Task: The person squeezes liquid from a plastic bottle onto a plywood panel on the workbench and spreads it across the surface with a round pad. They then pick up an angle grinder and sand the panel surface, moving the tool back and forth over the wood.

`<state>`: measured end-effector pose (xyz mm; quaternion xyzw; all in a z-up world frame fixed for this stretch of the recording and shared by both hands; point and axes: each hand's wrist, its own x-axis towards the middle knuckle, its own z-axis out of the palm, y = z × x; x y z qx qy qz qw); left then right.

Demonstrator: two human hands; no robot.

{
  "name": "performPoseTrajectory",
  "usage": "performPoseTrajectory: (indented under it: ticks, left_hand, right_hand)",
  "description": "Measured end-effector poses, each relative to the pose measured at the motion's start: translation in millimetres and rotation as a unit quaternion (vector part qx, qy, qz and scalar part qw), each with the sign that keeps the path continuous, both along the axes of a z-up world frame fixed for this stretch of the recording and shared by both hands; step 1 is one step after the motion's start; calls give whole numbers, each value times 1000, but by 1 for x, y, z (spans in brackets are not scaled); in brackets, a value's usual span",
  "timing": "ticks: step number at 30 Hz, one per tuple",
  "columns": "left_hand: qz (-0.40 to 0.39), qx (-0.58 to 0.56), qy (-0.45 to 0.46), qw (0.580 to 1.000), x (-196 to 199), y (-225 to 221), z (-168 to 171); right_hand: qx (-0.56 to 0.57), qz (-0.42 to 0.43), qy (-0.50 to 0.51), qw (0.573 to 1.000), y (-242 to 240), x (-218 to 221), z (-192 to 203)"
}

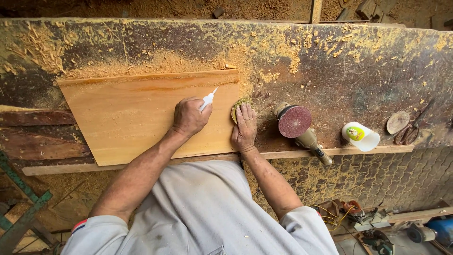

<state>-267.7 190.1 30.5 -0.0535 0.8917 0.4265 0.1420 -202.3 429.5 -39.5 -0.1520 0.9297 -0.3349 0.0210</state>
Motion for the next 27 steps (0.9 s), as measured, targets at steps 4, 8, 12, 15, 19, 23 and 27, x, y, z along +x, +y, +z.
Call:
performPoseTrajectory:
  ticks: [4, 8, 12, 15, 19, 23, 27]
  left_hand:
    - [8, -14, -5, 1000, 10, -9, -1]
    - [29, -23, 4, 999, 12, -10, 4]
    - [-29, -19, -42, 999, 3, 10, -18]
    - [-25, -1, 23, 999, -15, 31, -26]
    - [-25, -21, 14, 999, -26, 40, -30]
    - [-7, -16, 31, 999, -31, 31, -15]
    - [4, -11, -17, 1000, -27, 15, -4]
  right_hand:
    - [-6, 5, 5, 1000, 1, 2, -6]
    - [6, 1, 7, 1000, 0, 1, -6]
    - [6, 0, -2, 1000, 0, -2, -3]
    - [12, -1, -3, 1000, -3, -4, 1]
    - [11, 2, 0, 1000, -1, -4, -1]
    - [14, 3, 1, 1000, 0, -3, -4]
    - [13, 3, 1, 1000, 0, -1, -7]
